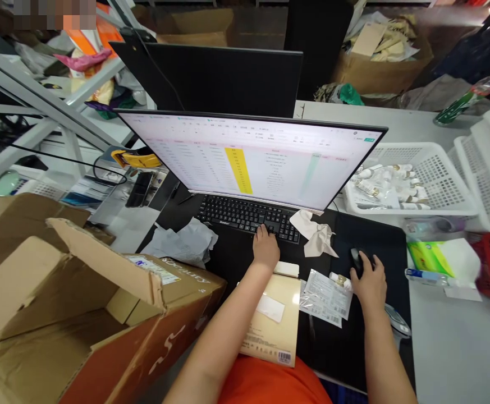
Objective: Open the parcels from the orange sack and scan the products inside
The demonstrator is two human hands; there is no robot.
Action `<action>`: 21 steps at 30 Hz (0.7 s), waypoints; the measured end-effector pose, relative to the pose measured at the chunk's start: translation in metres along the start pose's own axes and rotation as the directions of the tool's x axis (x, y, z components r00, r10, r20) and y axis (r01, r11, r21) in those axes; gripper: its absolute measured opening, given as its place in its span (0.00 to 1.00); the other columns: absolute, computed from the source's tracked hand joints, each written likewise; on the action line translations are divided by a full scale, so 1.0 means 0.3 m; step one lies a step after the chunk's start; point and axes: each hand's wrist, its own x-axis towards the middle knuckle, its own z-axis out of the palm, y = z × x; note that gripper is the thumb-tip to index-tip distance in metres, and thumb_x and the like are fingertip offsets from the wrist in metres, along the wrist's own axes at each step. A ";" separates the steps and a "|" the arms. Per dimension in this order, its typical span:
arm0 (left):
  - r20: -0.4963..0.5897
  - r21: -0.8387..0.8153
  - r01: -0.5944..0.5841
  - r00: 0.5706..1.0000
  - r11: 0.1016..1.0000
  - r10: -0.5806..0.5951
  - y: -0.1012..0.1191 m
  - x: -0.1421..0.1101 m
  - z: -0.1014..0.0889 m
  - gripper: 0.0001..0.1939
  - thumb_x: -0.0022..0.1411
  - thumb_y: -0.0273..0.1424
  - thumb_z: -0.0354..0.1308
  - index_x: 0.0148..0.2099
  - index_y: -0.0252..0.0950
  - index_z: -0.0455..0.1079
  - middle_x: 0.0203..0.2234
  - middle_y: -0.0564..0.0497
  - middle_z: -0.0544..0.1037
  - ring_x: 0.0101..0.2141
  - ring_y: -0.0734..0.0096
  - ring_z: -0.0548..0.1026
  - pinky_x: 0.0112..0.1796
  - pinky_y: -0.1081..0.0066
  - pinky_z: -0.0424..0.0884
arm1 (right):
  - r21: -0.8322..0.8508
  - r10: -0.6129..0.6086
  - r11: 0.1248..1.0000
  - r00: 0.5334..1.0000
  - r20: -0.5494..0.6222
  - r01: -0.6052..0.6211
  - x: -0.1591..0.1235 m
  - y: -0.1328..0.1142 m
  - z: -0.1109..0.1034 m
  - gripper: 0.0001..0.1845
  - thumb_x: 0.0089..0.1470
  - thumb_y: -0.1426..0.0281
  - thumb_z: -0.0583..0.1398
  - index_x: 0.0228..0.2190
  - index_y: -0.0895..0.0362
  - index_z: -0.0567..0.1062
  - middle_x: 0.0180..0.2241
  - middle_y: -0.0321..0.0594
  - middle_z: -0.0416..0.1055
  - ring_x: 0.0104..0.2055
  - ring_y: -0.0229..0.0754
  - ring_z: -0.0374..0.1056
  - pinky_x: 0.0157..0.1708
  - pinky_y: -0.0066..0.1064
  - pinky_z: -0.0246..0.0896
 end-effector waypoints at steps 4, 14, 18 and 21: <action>0.003 0.002 0.000 1.000 1.000 0.000 -0.002 -0.003 -0.004 0.22 0.65 0.27 0.52 0.59 0.26 0.71 0.70 0.32 0.56 0.69 0.49 0.56 0.64 0.58 0.58 | -0.071 -0.054 0.996 0.995 0.078 0.060 0.015 -0.005 -0.018 0.28 0.62 0.61 0.51 0.62 0.49 0.69 0.67 0.52 0.53 0.60 0.61 0.62 0.51 0.52 0.66; -0.009 0.013 0.012 1.000 1.000 -0.012 -0.003 0.002 0.009 0.22 0.65 0.28 0.53 0.59 0.28 0.71 0.70 0.33 0.58 0.69 0.50 0.57 0.64 0.57 0.59 | -0.046 -0.069 0.996 0.997 0.042 0.071 0.011 0.002 -0.003 0.29 0.59 0.63 0.52 0.61 0.50 0.70 0.66 0.50 0.57 0.57 0.59 0.62 0.51 0.53 0.66; -0.009 -0.017 0.026 1.000 1.000 -0.026 -0.003 0.003 0.001 0.23 0.65 0.29 0.54 0.60 0.24 0.69 0.70 0.30 0.57 0.69 0.48 0.57 0.65 0.58 0.58 | -0.049 -0.056 0.997 0.997 0.046 0.058 0.012 0.000 -0.005 0.29 0.59 0.63 0.52 0.60 0.51 0.71 0.66 0.49 0.56 0.58 0.60 0.62 0.51 0.52 0.66; -0.014 -0.021 0.028 0.999 0.999 -0.029 -0.002 0.002 -0.006 0.24 0.64 0.30 0.55 0.60 0.25 0.69 0.70 0.30 0.57 0.69 0.48 0.56 0.64 0.57 0.58 | -0.051 -0.050 0.997 0.997 0.055 0.053 0.011 -0.001 -0.006 0.28 0.60 0.63 0.52 0.60 0.51 0.71 0.66 0.50 0.56 0.58 0.61 0.62 0.51 0.53 0.66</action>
